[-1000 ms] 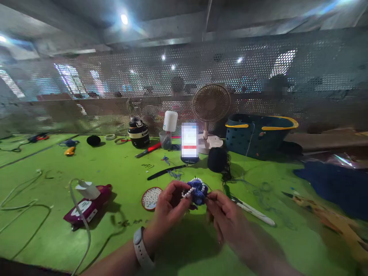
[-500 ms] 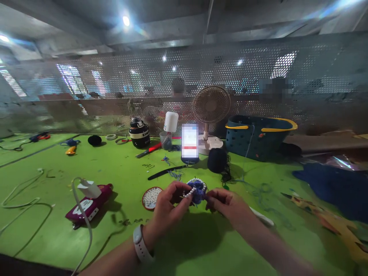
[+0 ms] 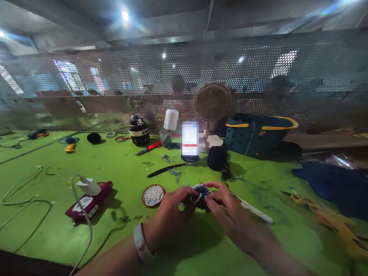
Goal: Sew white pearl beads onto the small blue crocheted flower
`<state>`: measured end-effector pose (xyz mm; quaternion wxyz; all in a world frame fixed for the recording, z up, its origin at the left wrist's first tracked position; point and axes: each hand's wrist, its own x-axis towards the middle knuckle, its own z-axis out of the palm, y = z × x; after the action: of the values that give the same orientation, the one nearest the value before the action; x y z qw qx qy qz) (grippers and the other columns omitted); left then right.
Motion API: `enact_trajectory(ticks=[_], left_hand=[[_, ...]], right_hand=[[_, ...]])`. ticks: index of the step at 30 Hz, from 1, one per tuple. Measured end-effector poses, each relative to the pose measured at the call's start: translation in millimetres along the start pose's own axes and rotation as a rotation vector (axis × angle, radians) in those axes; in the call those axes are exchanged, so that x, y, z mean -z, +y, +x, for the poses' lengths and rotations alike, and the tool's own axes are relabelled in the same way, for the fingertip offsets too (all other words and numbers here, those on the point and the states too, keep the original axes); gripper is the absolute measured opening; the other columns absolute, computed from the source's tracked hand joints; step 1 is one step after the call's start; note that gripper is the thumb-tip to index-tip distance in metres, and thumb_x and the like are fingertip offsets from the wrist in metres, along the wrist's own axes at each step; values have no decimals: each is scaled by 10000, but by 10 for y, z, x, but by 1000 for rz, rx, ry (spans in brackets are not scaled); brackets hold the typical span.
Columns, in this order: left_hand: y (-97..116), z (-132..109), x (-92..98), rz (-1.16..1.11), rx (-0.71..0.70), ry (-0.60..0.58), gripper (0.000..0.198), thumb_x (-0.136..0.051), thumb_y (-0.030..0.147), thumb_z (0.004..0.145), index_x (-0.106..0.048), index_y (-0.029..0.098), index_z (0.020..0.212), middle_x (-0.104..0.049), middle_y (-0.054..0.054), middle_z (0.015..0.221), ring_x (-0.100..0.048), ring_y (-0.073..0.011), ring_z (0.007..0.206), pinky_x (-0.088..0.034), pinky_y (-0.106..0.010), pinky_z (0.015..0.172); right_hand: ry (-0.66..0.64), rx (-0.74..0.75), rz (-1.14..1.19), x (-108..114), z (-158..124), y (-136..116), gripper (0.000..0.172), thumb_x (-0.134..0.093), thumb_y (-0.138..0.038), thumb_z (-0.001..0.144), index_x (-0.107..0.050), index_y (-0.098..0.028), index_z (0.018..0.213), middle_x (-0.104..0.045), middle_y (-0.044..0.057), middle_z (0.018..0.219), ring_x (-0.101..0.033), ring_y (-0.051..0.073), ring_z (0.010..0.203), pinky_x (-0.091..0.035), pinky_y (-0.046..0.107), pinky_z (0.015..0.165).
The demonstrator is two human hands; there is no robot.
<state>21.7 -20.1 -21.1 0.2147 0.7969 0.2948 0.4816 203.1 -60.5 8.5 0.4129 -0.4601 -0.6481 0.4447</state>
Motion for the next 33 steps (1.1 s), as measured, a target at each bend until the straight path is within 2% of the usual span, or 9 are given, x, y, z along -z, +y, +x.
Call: enact_trajectory(ticks=[5,9,12,17,19,22,28,31,33], left_hand=[[-74,-48,-32,55,-85,-51,237,-579,44,790,-616,176,984,-712,-38,838,-666,-143,709,-539,-252,636],[-41,-49,-2,4,-55,-132,289,-587,52,772,-588,179,1032,-698,-34,871,-655,-136,719,-536,-250,649],[26,-28,45,-35,-9,-169,326,-606,84,756,-551,170,1066,-672,-47,903,-640,-140,727,-528,-257,651],[116,11,121,-131,138,-108,385,-606,161,816,-490,188,1182,-617,-77,1037,-601,-197,956,-492,-347,851],[137,25,134,-255,229,-151,454,-601,217,856,-429,225,1277,-601,-75,1090,-579,-205,1018,-470,-356,889],[147,46,125,-471,363,-249,447,-582,285,892,-400,228,1296,-615,-72,1050,-592,-194,957,-478,-336,827],[61,48,79,-662,443,-258,388,-627,286,870,-456,202,1208,-623,-81,1028,-605,-199,943,-479,-368,843],[22,48,85,-687,460,-246,371,-627,285,871,-470,209,1199,-613,-75,1017,-608,-195,935,-486,-375,839],[7,56,93,-695,461,-229,368,-633,293,867,-479,213,1191,-604,-60,991,-604,-184,920,-484,-368,837]], right_hand=[[105,8,-220,15,90,68,312,-440,-471,939,-558,-194,1022,-629,25,670,-607,198,657,-471,332,629],[240,183,-455,76,157,92,264,-580,-433,865,-693,-206,940,-642,81,881,-598,243,884,-452,425,819],[188,181,-277,95,201,134,193,-644,-396,825,-743,-237,866,-623,75,1035,-577,239,1018,-428,420,912],[184,-19,169,-5,220,150,237,-716,-448,761,-762,-219,804,-652,36,850,-599,195,847,-461,357,810],[214,-101,280,-63,201,111,253,-728,-450,749,-764,-208,815,-669,38,842,-601,196,828,-459,353,794],[266,-122,318,-124,176,38,236,-749,-435,723,-763,-205,779,-663,36,846,-594,206,853,-445,355,816],[433,-58,324,-45,233,-133,328,-753,-519,655,-679,-201,691,-600,25,802,-554,192,811,-434,358,794],[376,-99,513,89,269,-237,390,-750,-559,639,-576,-223,734,-576,-21,678,-568,164,703,-472,359,757],[295,-133,594,194,276,-292,393,-753,-542,650,-538,-233,760,-474,-80,543,-479,110,511,-469,303,605]])
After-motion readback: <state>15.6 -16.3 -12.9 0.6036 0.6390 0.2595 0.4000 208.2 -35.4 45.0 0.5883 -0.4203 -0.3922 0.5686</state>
